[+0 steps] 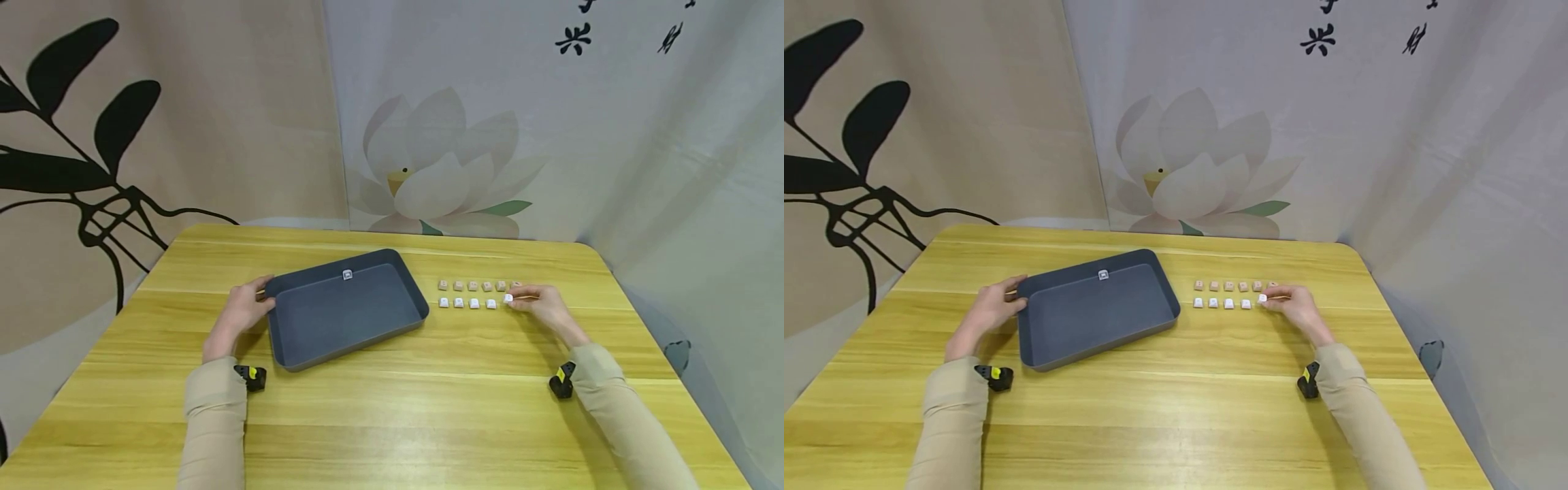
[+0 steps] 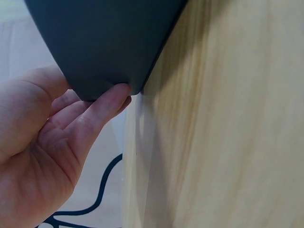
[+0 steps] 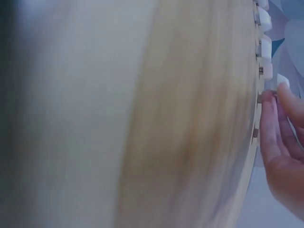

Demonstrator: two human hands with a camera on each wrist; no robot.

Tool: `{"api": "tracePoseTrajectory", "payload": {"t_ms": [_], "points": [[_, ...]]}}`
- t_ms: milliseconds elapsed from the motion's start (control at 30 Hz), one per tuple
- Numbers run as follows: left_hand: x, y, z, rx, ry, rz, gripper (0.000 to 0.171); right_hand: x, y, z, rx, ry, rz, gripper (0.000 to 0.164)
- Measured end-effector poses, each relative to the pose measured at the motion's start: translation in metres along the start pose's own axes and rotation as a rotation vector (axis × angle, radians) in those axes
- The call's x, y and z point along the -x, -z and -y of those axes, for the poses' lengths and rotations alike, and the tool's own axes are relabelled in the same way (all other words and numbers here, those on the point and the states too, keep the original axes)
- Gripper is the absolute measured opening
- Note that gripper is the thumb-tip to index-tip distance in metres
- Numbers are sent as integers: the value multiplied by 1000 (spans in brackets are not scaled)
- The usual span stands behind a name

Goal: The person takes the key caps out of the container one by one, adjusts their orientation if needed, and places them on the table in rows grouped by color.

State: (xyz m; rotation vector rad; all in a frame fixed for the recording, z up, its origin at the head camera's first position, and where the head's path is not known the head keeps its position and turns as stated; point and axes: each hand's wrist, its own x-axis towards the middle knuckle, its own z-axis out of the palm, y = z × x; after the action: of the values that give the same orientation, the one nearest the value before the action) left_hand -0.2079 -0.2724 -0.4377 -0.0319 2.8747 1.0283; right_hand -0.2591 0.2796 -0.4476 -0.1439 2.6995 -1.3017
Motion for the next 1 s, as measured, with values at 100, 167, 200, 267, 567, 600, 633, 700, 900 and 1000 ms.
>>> {"api": "tracePoseTrajectory", "payload": {"t_ms": [100,167,200,267,567,600,633,700,900,1000], "points": [[0,0,0,-1,1,-2,57,-2,-3,1,42,21,11,32],[1,0,0,1,4,-2,57,-4,-5,1,62,25,11,30],[1,0,0,2,5,-1,57,-5,-5,1,73,30,15,29],[0,-1,0,4,7,2,57,-6,-6,1,93,38,20,28],[0,0,1,4,4,7,57,-9,-6,1,149,38,35,26],[0,0,1,3,5,7,57,-9,-6,1,157,39,33,26],[0,0,1,2,6,8,57,-10,-6,1,165,39,31,25],[0,0,0,0,8,10,57,-9,-6,0,170,41,30,25],[-1,-1,0,-6,16,14,58,-9,-5,0,153,57,41,25],[0,-1,0,-2,16,14,57,-7,-4,3,142,55,48,26]]}}
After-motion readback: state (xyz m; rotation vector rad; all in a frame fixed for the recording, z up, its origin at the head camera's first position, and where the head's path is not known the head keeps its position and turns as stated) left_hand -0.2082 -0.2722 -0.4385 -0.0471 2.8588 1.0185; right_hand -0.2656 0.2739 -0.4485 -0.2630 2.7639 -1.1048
